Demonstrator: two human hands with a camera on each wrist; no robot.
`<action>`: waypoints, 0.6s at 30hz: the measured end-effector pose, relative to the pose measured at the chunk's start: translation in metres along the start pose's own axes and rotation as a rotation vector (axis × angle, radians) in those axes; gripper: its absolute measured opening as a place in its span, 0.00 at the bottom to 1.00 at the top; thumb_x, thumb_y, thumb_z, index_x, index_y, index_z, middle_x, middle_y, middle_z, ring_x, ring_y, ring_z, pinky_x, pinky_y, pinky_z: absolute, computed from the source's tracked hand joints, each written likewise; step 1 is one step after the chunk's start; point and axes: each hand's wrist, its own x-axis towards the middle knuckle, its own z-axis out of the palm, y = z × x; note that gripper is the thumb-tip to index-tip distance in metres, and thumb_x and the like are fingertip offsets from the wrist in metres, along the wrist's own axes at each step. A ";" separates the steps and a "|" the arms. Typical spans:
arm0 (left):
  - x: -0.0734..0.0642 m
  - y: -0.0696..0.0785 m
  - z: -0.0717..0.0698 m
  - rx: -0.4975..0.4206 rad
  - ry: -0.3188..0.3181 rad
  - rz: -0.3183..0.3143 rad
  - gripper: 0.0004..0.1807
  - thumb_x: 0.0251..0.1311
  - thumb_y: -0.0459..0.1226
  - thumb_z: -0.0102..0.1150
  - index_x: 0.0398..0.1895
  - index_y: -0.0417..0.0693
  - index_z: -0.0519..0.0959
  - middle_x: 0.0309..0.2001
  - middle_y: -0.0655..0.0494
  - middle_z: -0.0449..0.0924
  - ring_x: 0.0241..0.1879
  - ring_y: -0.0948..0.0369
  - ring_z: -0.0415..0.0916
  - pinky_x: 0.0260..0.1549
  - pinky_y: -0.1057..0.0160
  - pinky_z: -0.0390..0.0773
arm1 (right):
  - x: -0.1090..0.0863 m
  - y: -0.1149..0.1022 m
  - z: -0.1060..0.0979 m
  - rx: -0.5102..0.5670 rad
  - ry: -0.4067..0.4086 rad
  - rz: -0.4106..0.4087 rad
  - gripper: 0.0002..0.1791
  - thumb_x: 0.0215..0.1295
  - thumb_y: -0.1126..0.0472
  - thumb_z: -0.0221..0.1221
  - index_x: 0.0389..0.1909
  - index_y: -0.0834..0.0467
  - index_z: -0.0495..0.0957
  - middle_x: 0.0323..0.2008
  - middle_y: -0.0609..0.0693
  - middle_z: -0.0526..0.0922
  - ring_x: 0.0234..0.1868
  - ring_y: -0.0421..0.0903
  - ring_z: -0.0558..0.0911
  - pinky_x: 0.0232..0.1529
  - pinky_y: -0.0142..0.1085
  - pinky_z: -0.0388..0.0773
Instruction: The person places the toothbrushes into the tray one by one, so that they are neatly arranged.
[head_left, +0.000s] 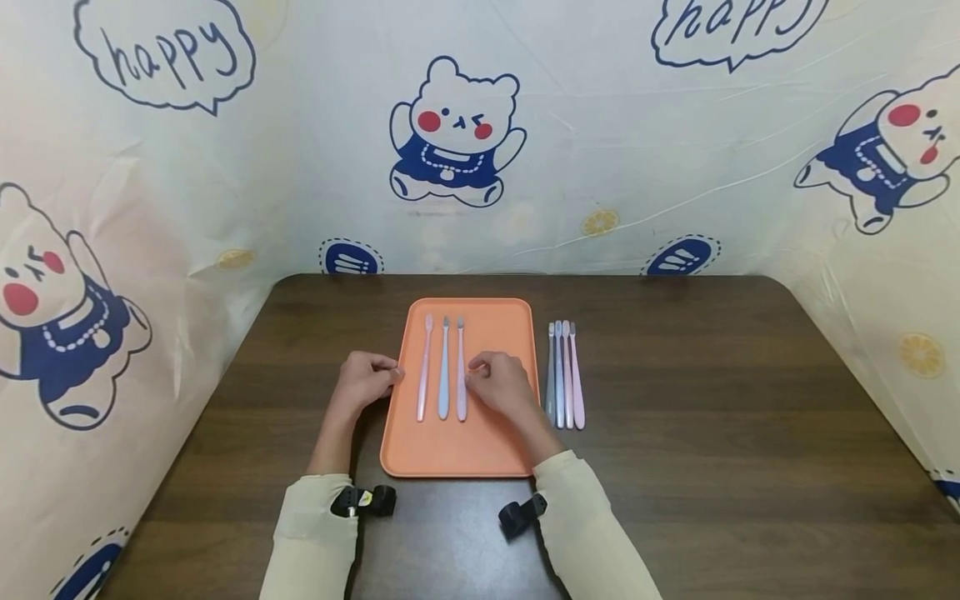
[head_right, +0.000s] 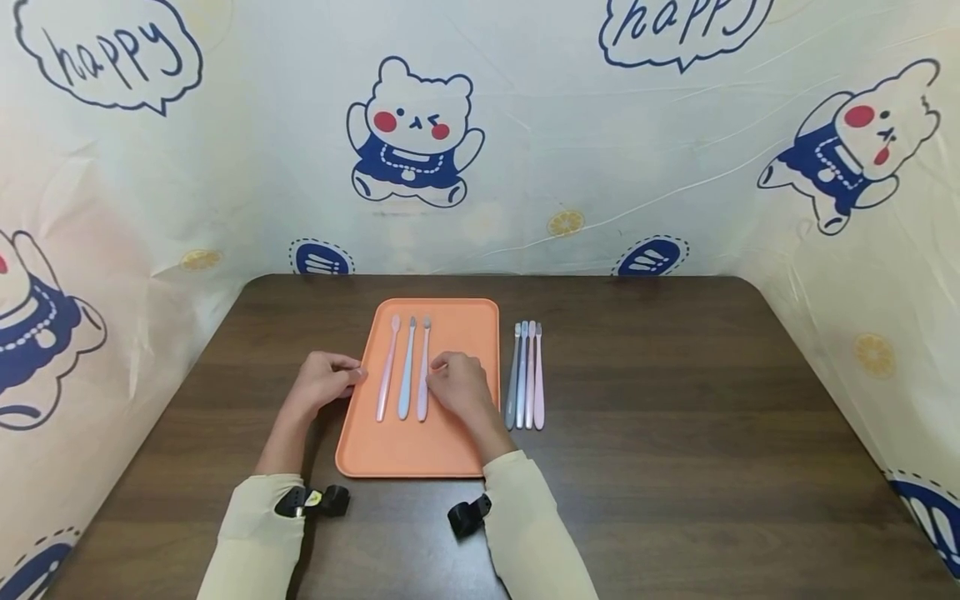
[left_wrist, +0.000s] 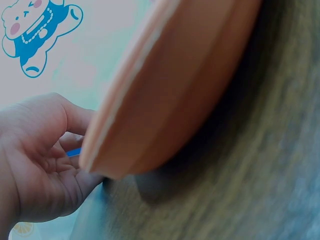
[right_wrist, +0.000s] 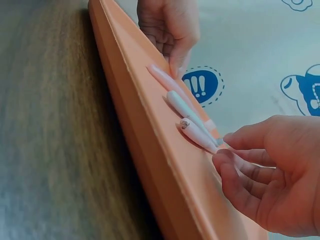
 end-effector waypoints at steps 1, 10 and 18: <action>0.000 0.000 0.000 -0.001 -0.001 0.000 0.17 0.66 0.35 0.59 0.53 0.31 0.83 0.50 0.35 0.83 0.39 0.58 0.83 0.41 0.60 0.88 | -0.001 0.001 -0.001 0.001 0.001 -0.009 0.11 0.67 0.60 0.63 0.47 0.58 0.85 0.35 0.52 0.88 0.33 0.44 0.81 0.34 0.32 0.77; 0.000 0.000 0.001 -0.005 0.007 0.005 0.16 0.66 0.34 0.60 0.51 0.32 0.84 0.48 0.36 0.84 0.37 0.60 0.83 0.39 0.63 0.87 | -0.012 0.013 -0.016 0.065 0.039 -0.090 0.11 0.68 0.63 0.62 0.48 0.61 0.85 0.35 0.55 0.87 0.34 0.46 0.81 0.35 0.35 0.79; -0.001 0.000 0.000 -0.010 0.010 0.008 0.16 0.65 0.34 0.60 0.51 0.31 0.84 0.47 0.35 0.84 0.35 0.61 0.82 0.37 0.63 0.87 | -0.016 0.025 -0.024 0.059 0.072 -0.095 0.11 0.68 0.62 0.63 0.48 0.59 0.86 0.37 0.54 0.89 0.36 0.46 0.83 0.38 0.37 0.82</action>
